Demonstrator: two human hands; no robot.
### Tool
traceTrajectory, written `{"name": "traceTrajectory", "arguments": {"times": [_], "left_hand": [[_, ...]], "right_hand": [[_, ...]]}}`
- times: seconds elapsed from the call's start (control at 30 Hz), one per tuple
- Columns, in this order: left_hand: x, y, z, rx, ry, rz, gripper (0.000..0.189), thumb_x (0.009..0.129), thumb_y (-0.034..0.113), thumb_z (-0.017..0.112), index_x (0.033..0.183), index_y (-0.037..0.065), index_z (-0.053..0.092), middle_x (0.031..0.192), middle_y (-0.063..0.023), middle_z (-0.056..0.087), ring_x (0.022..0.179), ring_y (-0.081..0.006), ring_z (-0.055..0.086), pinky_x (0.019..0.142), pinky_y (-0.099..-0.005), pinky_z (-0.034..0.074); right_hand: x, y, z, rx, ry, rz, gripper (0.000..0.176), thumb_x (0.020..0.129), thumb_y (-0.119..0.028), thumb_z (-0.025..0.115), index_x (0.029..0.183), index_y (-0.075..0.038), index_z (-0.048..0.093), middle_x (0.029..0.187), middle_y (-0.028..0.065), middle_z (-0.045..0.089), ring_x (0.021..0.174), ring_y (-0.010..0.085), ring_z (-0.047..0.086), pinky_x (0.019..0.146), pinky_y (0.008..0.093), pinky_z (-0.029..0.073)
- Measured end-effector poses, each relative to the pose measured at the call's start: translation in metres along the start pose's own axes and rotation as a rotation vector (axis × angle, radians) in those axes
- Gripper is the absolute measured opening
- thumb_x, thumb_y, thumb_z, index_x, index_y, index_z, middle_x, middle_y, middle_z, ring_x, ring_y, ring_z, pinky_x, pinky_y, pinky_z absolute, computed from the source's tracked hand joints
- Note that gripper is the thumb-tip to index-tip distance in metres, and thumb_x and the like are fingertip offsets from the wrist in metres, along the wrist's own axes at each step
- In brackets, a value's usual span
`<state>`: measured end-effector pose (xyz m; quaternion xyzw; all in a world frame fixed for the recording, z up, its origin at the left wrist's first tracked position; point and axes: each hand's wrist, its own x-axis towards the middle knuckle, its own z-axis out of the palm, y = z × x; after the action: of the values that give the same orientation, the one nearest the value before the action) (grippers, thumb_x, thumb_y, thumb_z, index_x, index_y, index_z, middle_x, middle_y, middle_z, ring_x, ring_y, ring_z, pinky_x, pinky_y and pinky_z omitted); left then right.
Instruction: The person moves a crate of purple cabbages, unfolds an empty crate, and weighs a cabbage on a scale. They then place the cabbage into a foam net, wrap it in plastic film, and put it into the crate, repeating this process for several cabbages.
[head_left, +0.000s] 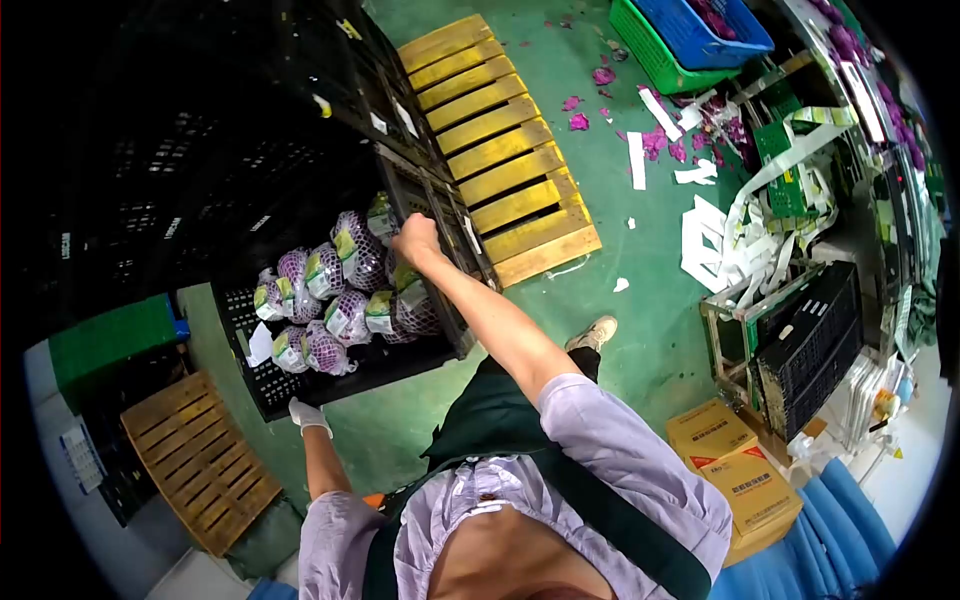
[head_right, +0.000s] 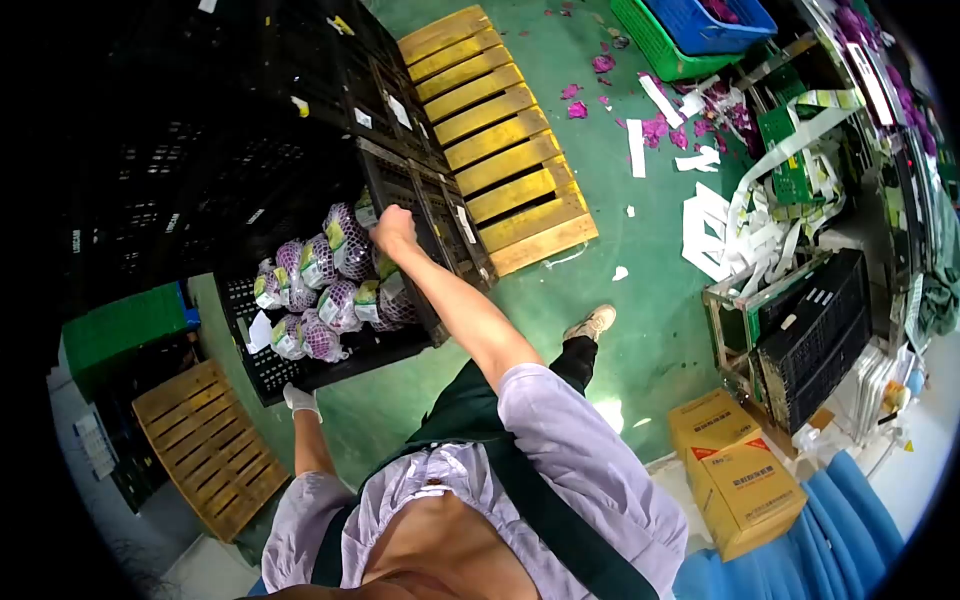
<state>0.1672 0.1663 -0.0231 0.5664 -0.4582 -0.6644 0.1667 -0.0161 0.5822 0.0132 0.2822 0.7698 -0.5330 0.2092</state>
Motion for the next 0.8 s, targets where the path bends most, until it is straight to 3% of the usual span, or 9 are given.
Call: {"name": "traceTrajectory", "arguments": {"times": [0.07,0.1,0.2,0.33,0.37,0.47,0.8], "left_hand": [[-0.004,0.0,0.001,0.029,-0.014,-0.001,0.039,0.085,0.026,0.039,0.116,0.006,0.049,0.116,-0.0112,0.054,0.105,-0.0311,0.053,0.089,-0.049,0.044],[-0.004,0.0,0.004,0.058,-0.013,0.017,0.039,0.085,0.026,0.04,0.116,0.006,0.049,0.116,-0.0115,0.055,0.105,-0.0311,0.053,0.089,-0.0486,0.045],[-0.009,0.001,0.013,0.111,0.003,0.062,0.04,0.085,0.027,0.04,0.115,0.004,0.05,0.115,-0.0123,0.055,0.103,-0.0311,0.054,0.088,-0.0474,0.045],[-0.009,-0.002,0.004,0.161,0.113,0.054,0.041,0.084,0.029,0.041,0.113,0.002,0.05,0.116,-0.0131,0.054,0.103,-0.0315,0.054,0.09,-0.0463,0.044],[-0.003,0.0,-0.002,0.103,0.087,0.002,0.037,0.083,0.028,0.046,0.112,0.007,0.049,0.114,-0.0106,0.054,0.102,-0.0289,0.053,0.087,-0.0472,0.044],[-0.016,-0.001,0.01,0.188,0.188,0.046,0.041,0.084,0.031,0.047,0.113,0.002,0.049,0.115,-0.0137,0.054,0.103,-0.0294,0.052,0.088,-0.0457,0.043],[0.003,0.003,0.016,0.246,0.069,0.013,0.04,0.085,0.029,0.046,0.114,0.0,0.049,0.115,-0.0148,0.054,0.103,-0.0298,0.052,0.09,-0.0447,0.042]], "right_hand": [[0.008,0.017,0.008,0.057,0.003,-0.135,0.034,0.065,-0.021,0.071,0.086,0.004,0.062,0.094,0.0252,0.061,0.093,0.0379,0.057,0.083,0.0405,0.047],[0.012,0.026,0.012,0.069,0.015,-0.215,0.039,0.066,-0.023,0.07,0.091,0.004,0.059,0.095,0.0254,0.06,0.093,0.0392,0.056,0.083,0.0417,0.046],[-0.008,0.034,0.002,0.132,-0.018,-0.204,0.048,0.069,-0.027,0.069,0.101,0.004,0.05,0.098,0.026,0.058,0.096,0.0404,0.054,0.083,0.043,0.044],[-0.023,0.045,0.002,0.137,0.001,-0.182,0.045,0.071,-0.027,0.068,0.098,0.004,0.051,0.096,0.0272,0.058,0.095,0.0413,0.054,0.083,0.0446,0.044],[-0.021,0.044,0.007,0.119,0.06,-0.164,0.043,0.072,-0.027,0.067,0.098,0.004,0.053,0.095,0.0276,0.058,0.094,0.0411,0.055,0.082,0.0451,0.044],[-0.022,0.038,0.006,0.095,0.052,-0.143,0.039,0.075,-0.024,0.065,0.096,0.005,0.052,0.094,0.0281,0.058,0.089,0.042,0.056,0.077,0.0448,0.047],[-0.014,0.032,0.007,-0.003,0.027,-0.167,0.037,0.075,-0.026,0.064,0.088,0.008,0.058,0.089,0.0279,0.06,0.089,0.0401,0.057,0.079,0.0415,0.047]]}}
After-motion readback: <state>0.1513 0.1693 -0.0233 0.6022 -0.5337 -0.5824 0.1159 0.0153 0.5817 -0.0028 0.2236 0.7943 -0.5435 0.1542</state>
